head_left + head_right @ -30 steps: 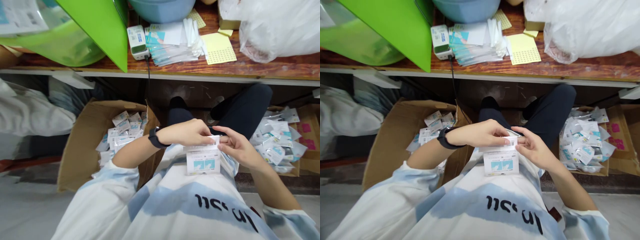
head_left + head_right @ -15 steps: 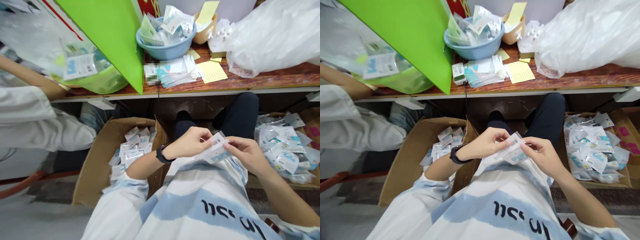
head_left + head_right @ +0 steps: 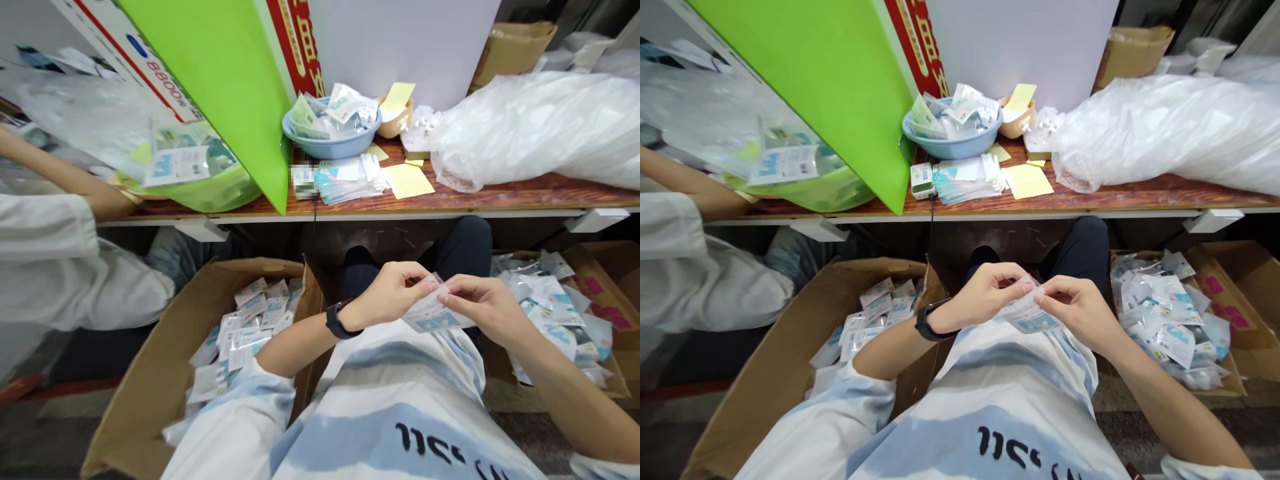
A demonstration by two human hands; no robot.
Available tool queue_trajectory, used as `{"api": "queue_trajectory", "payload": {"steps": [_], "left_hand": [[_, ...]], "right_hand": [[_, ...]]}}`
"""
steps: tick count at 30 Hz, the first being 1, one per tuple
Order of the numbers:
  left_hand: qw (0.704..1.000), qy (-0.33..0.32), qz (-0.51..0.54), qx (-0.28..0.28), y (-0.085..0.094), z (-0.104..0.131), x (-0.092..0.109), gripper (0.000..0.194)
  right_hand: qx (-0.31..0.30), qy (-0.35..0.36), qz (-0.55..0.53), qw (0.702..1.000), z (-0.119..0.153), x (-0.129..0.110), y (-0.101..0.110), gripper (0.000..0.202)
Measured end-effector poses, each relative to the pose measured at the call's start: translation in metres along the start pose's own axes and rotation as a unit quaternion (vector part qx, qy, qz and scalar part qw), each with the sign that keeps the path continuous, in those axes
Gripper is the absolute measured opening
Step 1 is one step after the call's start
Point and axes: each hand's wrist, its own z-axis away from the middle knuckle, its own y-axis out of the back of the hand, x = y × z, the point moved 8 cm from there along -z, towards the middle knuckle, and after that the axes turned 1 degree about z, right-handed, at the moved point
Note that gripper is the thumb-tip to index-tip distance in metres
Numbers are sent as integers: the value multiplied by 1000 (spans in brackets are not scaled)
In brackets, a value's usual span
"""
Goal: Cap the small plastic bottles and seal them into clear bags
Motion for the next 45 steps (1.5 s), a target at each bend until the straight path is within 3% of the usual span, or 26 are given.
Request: {"api": "queue_trajectory", "payload": {"steps": [4,9,17,26,31,38,40,43,45], "left_hand": [[998,6,58,-23,0,-1,2,34],[997,9,73,-22,2,-1,6,48],[997,23,54,-43,6,-14,29,34],[989,16,149,-6,4,-19,37,23],[989,19,145,33,7,-20,43,15],[988,-33,130,73,12,-19,52,24],[983,-52,145,101,18,-20,51,26],[965,-79,203,145,29,-22,49,28],[952,-106,237,165,34,-23,50,28]], "right_hand": [[-1,-8,-29,1000,-4,-3,5,38],[-3,21,-27,999,-6,-24,7,40],[-18,23,-26,999,-13,-42,14,38],[1,62,37,997,-16,-62,28,32],[7,109,111,988,-21,-75,33,27],[-12,142,179,973,-26,-94,33,32],[43,199,226,953,-21,-106,34,28],[249,326,275,869,6,-125,43,15],[351,368,255,822,26,-122,43,16]]}}
